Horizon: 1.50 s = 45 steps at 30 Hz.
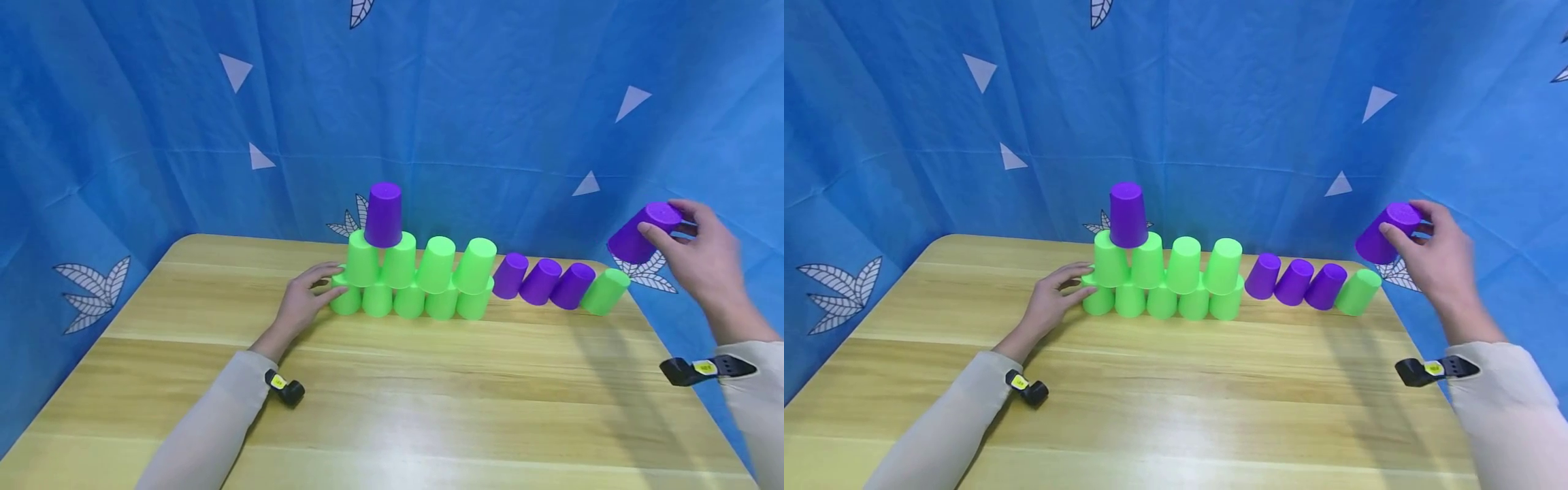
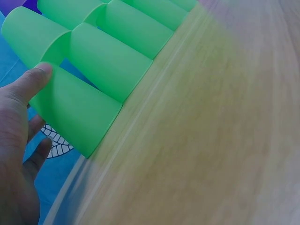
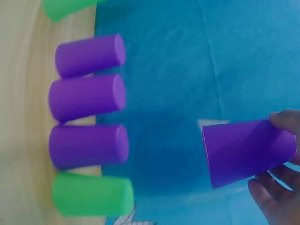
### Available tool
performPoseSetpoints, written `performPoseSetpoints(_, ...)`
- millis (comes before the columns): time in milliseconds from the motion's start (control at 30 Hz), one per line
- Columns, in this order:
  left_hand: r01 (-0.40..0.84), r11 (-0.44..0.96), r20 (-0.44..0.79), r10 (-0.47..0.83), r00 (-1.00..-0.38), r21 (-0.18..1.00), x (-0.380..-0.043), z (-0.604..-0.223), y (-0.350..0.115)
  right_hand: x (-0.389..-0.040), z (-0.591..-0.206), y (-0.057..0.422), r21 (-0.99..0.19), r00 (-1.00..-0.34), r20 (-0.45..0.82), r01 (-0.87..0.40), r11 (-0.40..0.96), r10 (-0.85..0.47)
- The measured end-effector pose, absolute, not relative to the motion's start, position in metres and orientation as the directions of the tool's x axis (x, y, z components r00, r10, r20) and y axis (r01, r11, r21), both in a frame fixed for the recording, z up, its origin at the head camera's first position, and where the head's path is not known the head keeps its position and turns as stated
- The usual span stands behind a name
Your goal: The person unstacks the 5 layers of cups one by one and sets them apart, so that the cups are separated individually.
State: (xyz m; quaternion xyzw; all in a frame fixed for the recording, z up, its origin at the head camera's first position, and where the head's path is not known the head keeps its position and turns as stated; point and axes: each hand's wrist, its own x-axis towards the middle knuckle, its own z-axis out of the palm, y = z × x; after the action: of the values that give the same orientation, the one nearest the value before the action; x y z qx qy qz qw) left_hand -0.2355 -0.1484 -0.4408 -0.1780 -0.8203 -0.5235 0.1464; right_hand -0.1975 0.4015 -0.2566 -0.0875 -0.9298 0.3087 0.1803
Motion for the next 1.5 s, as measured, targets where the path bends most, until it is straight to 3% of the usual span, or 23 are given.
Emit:
performPoseSetpoints(733, 0.451, 0.403, 0.436, 0.133, -0.890, 0.796, -0.237, -0.441, -0.148, -0.170, -0.314, 0.435, -0.688, -0.845, 0.203, 0.237, 0.686, 0.495)
performPoseSetpoints(1233, 0.435, 0.411, 0.420, 0.132, -0.898, 0.801, -0.239, -0.440, -0.149, -0.159, -0.369, 0.441, -0.708, -0.886, 0.134, 0.228, 0.668, 0.444)
performPoseSetpoints(1500, 0.439, 0.411, 0.424, 0.133, -0.896, 0.799, -0.238, -0.442, -0.149, -0.155, -0.393, 0.440, -0.739, -0.871, 0.108, 0.253, 0.624, 0.480)
